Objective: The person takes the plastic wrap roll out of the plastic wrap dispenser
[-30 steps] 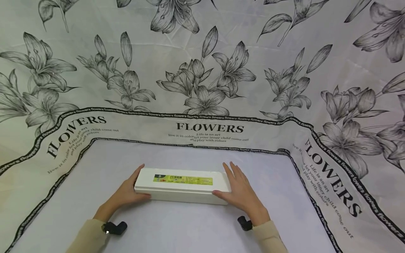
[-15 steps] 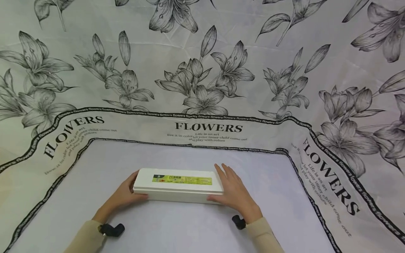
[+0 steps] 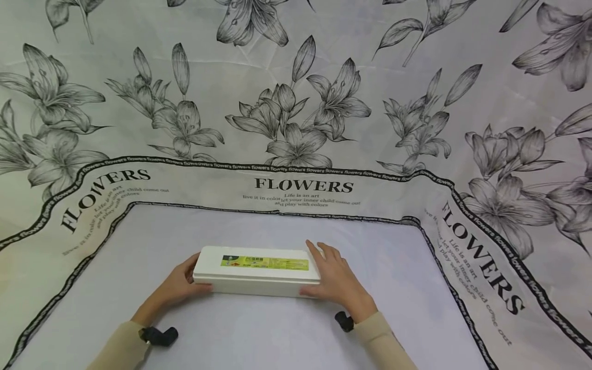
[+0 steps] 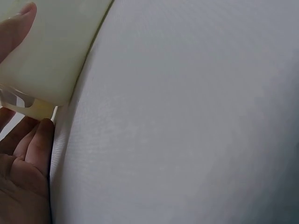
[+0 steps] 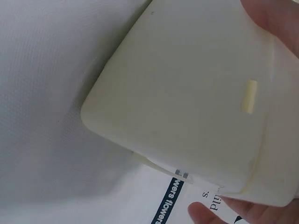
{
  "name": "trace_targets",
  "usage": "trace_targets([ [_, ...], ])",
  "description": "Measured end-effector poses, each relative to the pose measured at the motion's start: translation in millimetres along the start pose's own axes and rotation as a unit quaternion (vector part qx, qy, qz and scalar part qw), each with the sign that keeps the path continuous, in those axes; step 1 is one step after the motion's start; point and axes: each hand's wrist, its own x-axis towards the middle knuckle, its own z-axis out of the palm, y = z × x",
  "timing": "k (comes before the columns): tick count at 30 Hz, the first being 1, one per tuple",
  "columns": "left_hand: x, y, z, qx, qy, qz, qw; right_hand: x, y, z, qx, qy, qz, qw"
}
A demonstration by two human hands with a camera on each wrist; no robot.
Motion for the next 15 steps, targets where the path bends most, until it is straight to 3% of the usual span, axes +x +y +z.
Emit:
trace_targets([
  [15, 1.8, -1.4, -1.5, -0.009, -0.003, -0.012, 0.9999, 1.0, 0.0, 2.2, 0.007, -0.013, 0.027, 0.9995],
])
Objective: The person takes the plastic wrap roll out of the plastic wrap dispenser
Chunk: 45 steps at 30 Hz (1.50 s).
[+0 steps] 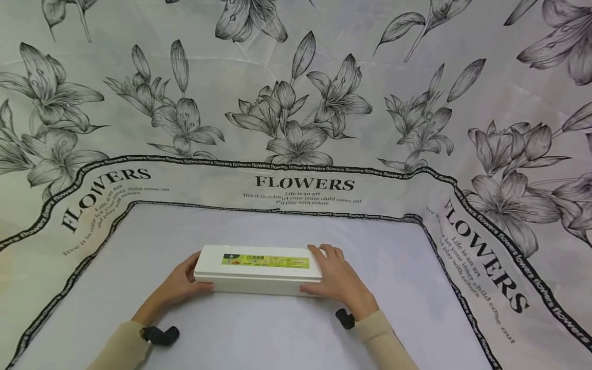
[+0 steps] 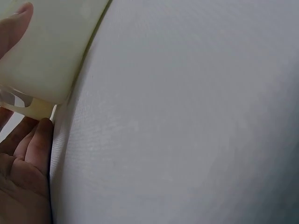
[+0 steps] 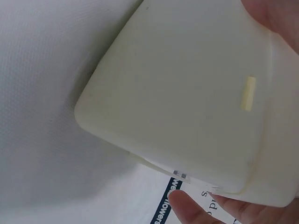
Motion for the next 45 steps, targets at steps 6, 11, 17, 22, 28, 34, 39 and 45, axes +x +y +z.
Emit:
trace_targets([
  [6, 0.8, 1.3, -1.3, 0.0, -0.014, 0.007, 0.9999, -1.0, 0.0, -0.5, -0.005, -0.008, 0.008, 0.9999],
  [11, 0.7, 1.2, -2.4, -0.006, -0.022, 0.005, 0.9997, -1.5, 0.6, -1.8, -0.025, 0.008, -0.006, 0.9996],
  [17, 0.0, 0.2, -4.2, -0.007, -0.024, 0.0, 0.9997, -2.1, 3.3, -2.8, -0.024, 0.009, -0.017, 0.9995],
  [22, -0.9, 2.0, -6.0, -0.011, -0.028, -0.003, 0.9995, -2.1, 6.8, -2.2, -0.007, 0.007, -0.022, 0.9997],
  [28, -1.2, 1.8, -6.0, -0.022, -0.031, -0.004, 0.9993, -3.7, 9.1, -1.7, 0.013, 0.004, -0.015, 0.9998],
  [34, -1.5, 0.2, -8.6, -0.034, -0.019, 0.002, 0.9992, -1.4, 9.8, -0.2, 0.024, 0.007, -0.018, 0.9995],
  [39, -2.8, 0.5, -9.9, -0.05, -0.008, 0.008, 0.9987, 0.7, 10.8, 1.2, 0.028, 0.001, -0.016, 0.9995],
  [45, -6.7, -0.4, -9.4, -0.053, -0.001, 0.003, 0.9986, -2.7, 16.6, 1.9, 0.031, 0.01, -0.034, 0.9989],
])
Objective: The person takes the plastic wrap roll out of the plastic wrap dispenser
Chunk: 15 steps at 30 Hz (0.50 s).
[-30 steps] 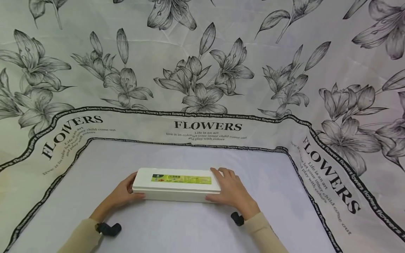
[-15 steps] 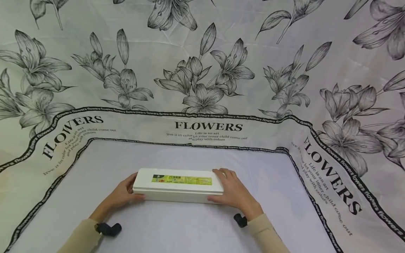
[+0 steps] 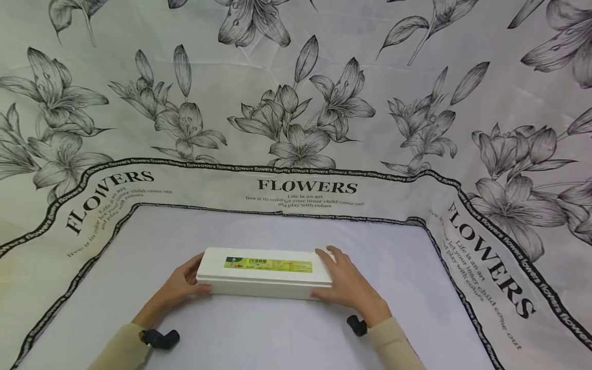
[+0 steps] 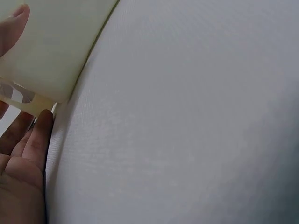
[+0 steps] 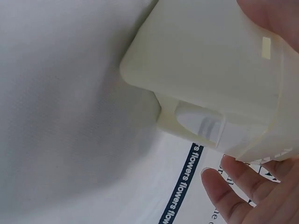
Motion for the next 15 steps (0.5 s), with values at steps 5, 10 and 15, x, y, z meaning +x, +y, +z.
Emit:
trace_targets([
  [5, -0.4, -1.6, 2.7, -0.009, 0.006, -0.006, 0.9999, -5.9, 4.6, -1.9, -0.003, -0.003, -0.011, 0.9999],
  [10, 3.1, -2.8, 4.5, -0.01, -0.008, 0.002, 0.9999, -5.3, 3.7, -6.0, 0.005, 0.002, -0.005, 1.0],
  [15, 1.7, -3.0, 5.2, -0.007, -0.006, -0.001, 1.0, -2.8, -1.4, -5.4, 0.011, 0.002, -0.008, 0.9999],
])
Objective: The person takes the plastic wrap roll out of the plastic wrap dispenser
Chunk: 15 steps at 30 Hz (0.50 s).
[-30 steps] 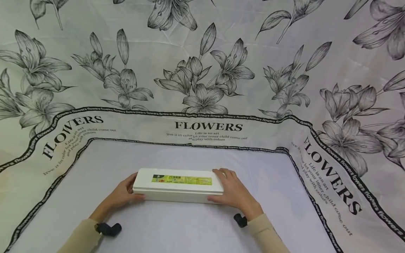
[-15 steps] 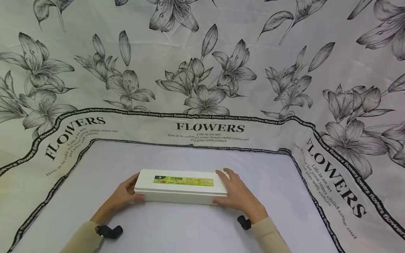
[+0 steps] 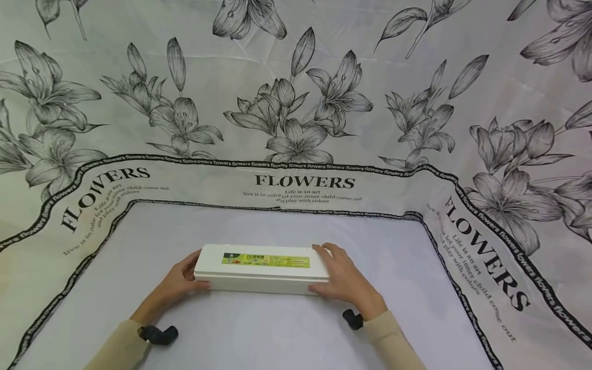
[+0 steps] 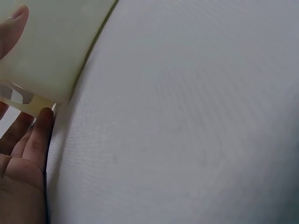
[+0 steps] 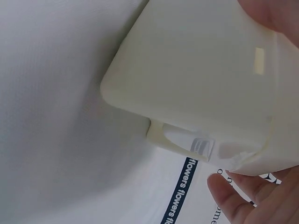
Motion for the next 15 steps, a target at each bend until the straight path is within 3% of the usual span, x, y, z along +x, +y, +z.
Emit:
trace_targets([
  [15, 1.7, -0.4, 0.7, -0.008, -0.003, -0.02, 0.9998, 2.8, -2.1, 0.8, 0.009, -0.002, 0.014, 0.9999],
])
